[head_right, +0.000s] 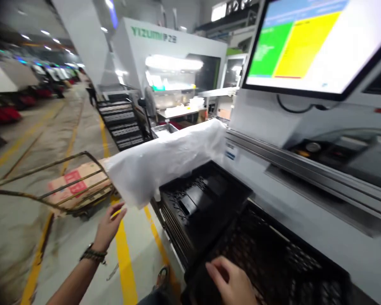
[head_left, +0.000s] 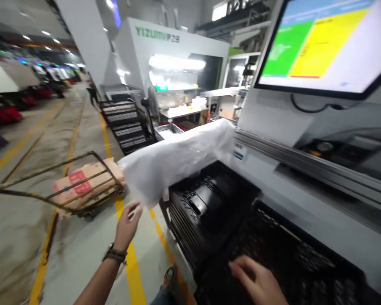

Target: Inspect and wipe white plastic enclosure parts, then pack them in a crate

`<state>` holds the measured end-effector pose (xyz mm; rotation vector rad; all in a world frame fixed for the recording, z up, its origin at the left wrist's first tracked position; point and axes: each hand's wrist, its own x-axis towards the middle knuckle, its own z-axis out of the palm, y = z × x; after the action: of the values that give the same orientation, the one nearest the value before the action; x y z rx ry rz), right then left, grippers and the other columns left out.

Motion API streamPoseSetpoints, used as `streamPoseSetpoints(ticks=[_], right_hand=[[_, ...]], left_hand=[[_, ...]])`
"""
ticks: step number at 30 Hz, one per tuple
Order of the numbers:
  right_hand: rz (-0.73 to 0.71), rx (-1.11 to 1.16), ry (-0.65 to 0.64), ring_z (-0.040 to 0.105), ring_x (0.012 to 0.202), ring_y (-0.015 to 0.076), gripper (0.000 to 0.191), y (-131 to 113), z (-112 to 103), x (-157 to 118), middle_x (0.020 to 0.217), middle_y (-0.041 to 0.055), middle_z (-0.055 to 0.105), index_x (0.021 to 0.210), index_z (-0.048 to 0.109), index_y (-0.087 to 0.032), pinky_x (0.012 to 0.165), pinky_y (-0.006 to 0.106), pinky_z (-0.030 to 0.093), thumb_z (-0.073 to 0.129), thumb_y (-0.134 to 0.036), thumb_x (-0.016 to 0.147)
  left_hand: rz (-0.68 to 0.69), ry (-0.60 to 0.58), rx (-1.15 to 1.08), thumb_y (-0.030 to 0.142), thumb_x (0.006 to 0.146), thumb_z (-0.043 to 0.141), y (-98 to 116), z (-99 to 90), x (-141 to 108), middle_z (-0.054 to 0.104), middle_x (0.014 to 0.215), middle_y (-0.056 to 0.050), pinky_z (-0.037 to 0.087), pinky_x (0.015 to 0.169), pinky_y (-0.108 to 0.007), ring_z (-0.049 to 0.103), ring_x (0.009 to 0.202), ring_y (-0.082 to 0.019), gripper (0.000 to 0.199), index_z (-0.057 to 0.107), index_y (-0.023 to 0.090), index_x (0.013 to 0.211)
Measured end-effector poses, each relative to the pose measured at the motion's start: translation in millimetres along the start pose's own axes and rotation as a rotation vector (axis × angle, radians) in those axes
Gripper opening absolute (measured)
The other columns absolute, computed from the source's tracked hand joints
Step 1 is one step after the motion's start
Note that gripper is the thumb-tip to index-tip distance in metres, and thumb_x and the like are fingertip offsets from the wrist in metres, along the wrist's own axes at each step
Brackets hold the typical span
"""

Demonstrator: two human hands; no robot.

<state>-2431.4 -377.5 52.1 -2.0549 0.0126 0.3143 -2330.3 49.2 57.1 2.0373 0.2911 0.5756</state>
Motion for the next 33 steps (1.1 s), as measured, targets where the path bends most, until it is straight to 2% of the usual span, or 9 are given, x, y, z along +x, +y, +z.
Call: streamPoseSetpoints(ticks=[4,6,9,13,16,21,27,30,33], right_hand=[[-0.421,-0.013,-0.042,0.07,0.084,0.0178,0.027,-131.9,72.3,106.0,0.088,-0.0003,0.074,0.088,0.072,-0.026,0.077,0.025,0.051,0.053,-0.044,0.096],[-0.52,-0.016,0.004,0.069,0.098,0.0196,0.017,-188.0,125.5,159.9,0.101,0.0009,0.074,0.098,0.071,-0.027,0.088,0.027,0.052,0.063,-0.039,0.091],[-0.508,-0.026,0.193,0.061,0.12,0.0328,0.047,-251.0,198.8,236.2,0.122,0.0156,0.065,0.115,0.063,-0.017,0.103,0.043,0.048,0.077,-0.042,0.078],[-0.467,-0.047,0.349,0.064,0.107,0.0387,0.039,-284.2,246.8,302.0,0.11,0.0218,0.064,0.102,0.061,-0.012,0.093,0.051,0.051,0.074,-0.041,0.08],[-0.545,-0.053,0.341,0.067,0.095,0.0294,0.018,-275.2,239.5,310.1,0.097,0.0133,0.07,0.09,0.065,-0.018,0.09,0.042,0.052,0.062,-0.036,0.091],[-0.632,-0.043,0.288,0.071,0.093,0.024,0.02,-261.4,176.1,282.8,0.099,0.0059,0.078,0.093,0.074,-0.025,0.088,0.033,0.052,0.057,-0.036,0.093],[-0.503,0.049,0.581,0.061,0.068,0.02,0.038,-289.7,83.0,270.6,0.074,0.0037,0.069,0.091,0.068,-0.019,0.064,0.03,0.046,0.043,-0.047,0.097],[-0.48,0.083,0.747,0.044,0.058,0.014,0.042,-315.2,54.2,265.7,0.061,-0.0027,0.05,0.074,0.058,-0.02,0.056,0.027,0.034,0.047,-0.055,0.094],[-0.514,0.074,0.762,0.036,0.057,0.0108,0.046,-337.0,41.5,250.0,0.057,-0.0059,0.039,0.064,0.05,-0.021,0.055,0.026,0.029,0.064,-0.059,0.086]], left_hand=[[-0.114,0.239,-0.104,0.067,0.068,0.069,-28.6,-64.8,68.4,0.062,0.124,-0.017,0.042,0.109,-0.057,0.056,0.123,-0.035,0.069,0.059,0.016,0.114],[-0.112,0.192,-0.171,0.068,0.065,0.071,-26.1,-68.0,102.7,0.065,0.12,-0.018,0.043,0.108,-0.056,0.06,0.117,-0.034,0.072,0.06,0.015,0.112],[-0.075,0.056,-0.267,0.067,0.069,0.072,-13.7,-56.7,146.9,0.069,0.114,-0.016,0.049,0.102,-0.05,0.065,0.11,-0.031,0.067,0.062,0.016,0.11],[0.009,-0.147,-0.353,0.058,0.071,0.078,-2.3,-49.8,184.1,0.074,0.102,-0.01,0.056,0.086,-0.037,0.07,0.093,-0.024,0.057,0.064,0.017,0.108],[0.032,-0.246,-0.363,0.052,0.07,0.082,-4.3,-58.5,202.4,0.072,0.089,-0.006,0.056,0.072,-0.03,0.068,0.08,-0.02,0.048,0.068,0.016,0.099],[0.072,-0.305,-0.331,0.049,0.073,0.08,-13.3,-71.8,221.7,0.066,0.074,-0.001,0.053,0.066,-0.028,0.064,0.069,-0.017,0.035,0.063,0.019,0.077],[0.253,-0.042,-0.266,0.041,0.08,0.076,9.3,-77.8,187.5,0.064,0.097,-0.006,0.048,0.099,-0.045,0.059,0.103,-0.027,0.022,0.067,0.024,0.091],[0.305,-0.354,-0.391,0.04,0.084,0.073,40.8,-67.0,165.3,0.068,0.097,-0.008,0.039,0.111,-0.047,0.057,0.106,-0.027,0.014,0.076,0.026,0.084],[0.097,-0.759,-0.657,0.046,0.081,0.076,74.6,-43.9,166.3,0.072,0.113,-0.011,0.038,0.115,-0.049,0.06,0.114,-0.029,0.03,0.079,0.024,0.102]])
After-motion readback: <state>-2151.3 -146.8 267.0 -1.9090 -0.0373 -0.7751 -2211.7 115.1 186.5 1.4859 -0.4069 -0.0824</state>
